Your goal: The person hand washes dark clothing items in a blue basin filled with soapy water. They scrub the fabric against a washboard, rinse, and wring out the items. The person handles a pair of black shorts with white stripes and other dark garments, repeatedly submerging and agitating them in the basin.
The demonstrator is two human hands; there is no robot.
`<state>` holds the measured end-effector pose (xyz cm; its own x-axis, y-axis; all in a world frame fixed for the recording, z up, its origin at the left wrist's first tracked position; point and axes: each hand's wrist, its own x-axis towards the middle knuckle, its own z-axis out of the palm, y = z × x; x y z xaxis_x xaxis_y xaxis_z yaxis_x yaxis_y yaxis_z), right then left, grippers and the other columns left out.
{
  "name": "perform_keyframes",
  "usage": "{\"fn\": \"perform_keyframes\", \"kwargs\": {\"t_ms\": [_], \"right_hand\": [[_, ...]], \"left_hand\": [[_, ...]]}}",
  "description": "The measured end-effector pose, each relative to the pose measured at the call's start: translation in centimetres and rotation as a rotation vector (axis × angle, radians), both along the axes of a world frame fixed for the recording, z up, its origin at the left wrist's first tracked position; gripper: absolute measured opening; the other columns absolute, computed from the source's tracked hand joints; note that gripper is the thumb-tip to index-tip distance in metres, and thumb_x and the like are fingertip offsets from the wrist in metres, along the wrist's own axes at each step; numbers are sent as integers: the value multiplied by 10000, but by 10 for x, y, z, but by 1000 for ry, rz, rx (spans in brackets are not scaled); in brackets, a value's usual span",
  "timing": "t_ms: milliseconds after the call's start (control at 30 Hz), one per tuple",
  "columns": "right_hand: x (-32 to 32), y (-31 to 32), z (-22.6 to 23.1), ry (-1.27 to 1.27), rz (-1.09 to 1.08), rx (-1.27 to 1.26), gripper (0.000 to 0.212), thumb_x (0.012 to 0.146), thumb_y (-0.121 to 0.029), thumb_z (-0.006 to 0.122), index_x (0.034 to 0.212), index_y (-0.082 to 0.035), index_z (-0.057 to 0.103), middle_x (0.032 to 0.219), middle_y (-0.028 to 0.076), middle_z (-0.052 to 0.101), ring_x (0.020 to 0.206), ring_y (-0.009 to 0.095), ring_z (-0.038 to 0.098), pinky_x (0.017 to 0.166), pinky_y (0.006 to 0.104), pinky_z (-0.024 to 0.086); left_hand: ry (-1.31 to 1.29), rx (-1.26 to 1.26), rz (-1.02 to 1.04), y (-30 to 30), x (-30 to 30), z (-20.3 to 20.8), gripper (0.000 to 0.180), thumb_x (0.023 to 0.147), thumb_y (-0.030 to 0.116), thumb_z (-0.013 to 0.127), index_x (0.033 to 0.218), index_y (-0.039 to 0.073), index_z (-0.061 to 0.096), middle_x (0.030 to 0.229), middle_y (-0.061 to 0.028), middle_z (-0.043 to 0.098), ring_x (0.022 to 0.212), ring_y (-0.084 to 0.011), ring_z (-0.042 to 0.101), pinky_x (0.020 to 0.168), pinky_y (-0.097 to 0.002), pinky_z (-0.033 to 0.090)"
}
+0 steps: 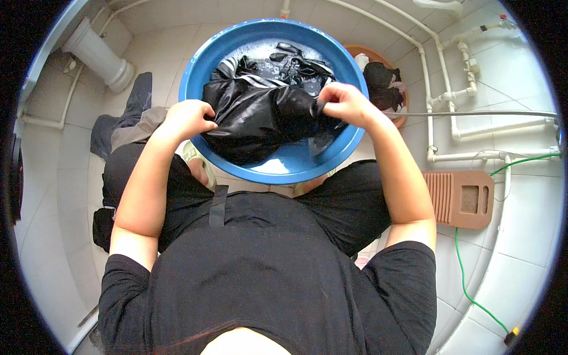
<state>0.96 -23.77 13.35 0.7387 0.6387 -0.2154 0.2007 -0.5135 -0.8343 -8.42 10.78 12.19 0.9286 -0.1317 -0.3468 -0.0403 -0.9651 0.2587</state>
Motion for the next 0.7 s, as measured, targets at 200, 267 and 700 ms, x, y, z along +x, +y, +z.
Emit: {"fn": "perform_keyframes", "kwargs": {"t_ms": [200,267,700], "right_hand": [[-10,-10,-29,368,211,-162,403,710,-129,664,1087,-7,589,973,57,633,883,138,585,858,283,454],[-9,-13,-28,381,193,-198,449,717,-165,684,1126,-12,578,982,57,632,885,141,583,861,287,451],[-32,2,-66,-353,164,-524,517,722,-315,662,1175,-92,554,1158,129,547,1077,299,524,918,375,425]], "left_hand": [[-241,16,-134,-22,1,3,335,691,302,701,953,102,645,1000,-101,593,976,-271,564,822,-364,460],[-462,-223,-186,-34,6,-16,381,715,296,689,1027,91,612,1055,-102,562,1018,-285,537,857,-368,445],[-39,71,-211,-46,17,-32,335,686,231,697,960,60,609,920,-144,620,909,-311,581,803,-392,452]]}}
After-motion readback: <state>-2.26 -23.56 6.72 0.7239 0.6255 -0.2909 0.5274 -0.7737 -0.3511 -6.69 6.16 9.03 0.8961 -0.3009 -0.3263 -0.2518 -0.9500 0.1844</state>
